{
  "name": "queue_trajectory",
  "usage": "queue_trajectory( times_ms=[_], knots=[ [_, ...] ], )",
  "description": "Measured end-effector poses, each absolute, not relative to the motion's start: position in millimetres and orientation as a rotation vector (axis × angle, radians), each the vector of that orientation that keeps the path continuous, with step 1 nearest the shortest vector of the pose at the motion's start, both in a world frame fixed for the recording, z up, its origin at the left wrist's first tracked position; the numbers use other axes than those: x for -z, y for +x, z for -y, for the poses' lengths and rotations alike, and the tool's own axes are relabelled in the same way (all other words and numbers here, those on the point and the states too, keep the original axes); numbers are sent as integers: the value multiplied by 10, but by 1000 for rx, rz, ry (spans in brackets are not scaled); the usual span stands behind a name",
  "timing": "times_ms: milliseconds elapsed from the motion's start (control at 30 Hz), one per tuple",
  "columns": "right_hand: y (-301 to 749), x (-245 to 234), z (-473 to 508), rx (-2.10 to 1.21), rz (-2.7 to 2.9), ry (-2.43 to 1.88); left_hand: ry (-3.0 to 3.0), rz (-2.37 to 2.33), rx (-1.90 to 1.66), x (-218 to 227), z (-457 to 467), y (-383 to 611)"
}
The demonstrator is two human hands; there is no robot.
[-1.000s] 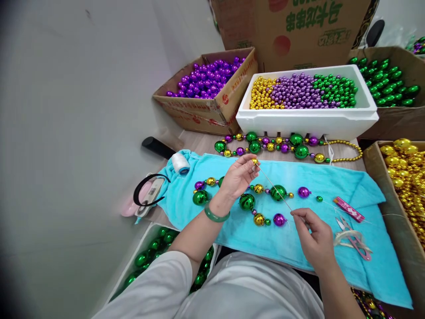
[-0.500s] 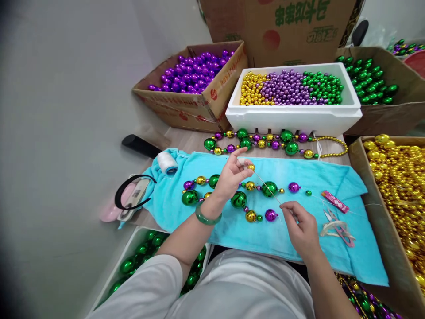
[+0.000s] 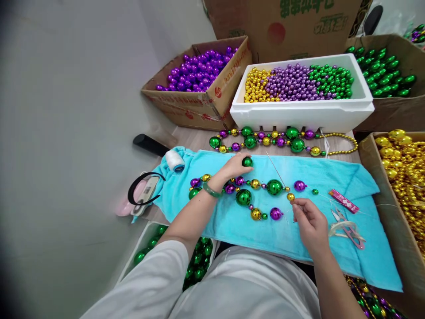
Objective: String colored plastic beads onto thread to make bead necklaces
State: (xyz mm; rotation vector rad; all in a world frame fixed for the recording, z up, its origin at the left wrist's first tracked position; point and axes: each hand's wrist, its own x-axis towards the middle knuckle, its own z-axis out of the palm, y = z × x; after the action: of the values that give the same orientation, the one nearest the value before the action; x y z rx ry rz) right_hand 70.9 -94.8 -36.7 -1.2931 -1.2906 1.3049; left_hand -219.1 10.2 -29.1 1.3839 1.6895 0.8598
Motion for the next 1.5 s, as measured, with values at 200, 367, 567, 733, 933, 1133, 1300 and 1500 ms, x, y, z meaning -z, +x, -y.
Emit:
queue_trajectory(
  times_ms=[200, 367, 567, 733, 933, 1133, 1300, 1500],
  knots=[
    [709, 370, 985, -1317, 1308, -1300, 524, -870, -1194, 25, 53, -2067],
    [654, 388, 1048, -1375, 1430, -1275, 204, -722, -1311, -85, 159, -1832],
    [641, 438, 1096, -1380, 1476, -1296, 63, -703, -1426, -192, 177, -1607],
    [683, 461, 1100, -1360, 1440, -1299, 119, -708, -1421, -230, 201, -1538],
    [698, 449, 1090, -1347, 1419, -1313, 135, -728, -1433, -199, 203, -1482],
    [702, 437, 1083, -1331, 1430, -1325, 166, -750, -1469, -192, 216, -1434],
    [683, 453, 1074, -1312, 1417, -1325, 408, -817, -1568, -164, 325, -1272],
    [655, 474, 1036, -1312, 1331, -1302, 634, -891, -1569, -136, 464, -1063]
  ],
)
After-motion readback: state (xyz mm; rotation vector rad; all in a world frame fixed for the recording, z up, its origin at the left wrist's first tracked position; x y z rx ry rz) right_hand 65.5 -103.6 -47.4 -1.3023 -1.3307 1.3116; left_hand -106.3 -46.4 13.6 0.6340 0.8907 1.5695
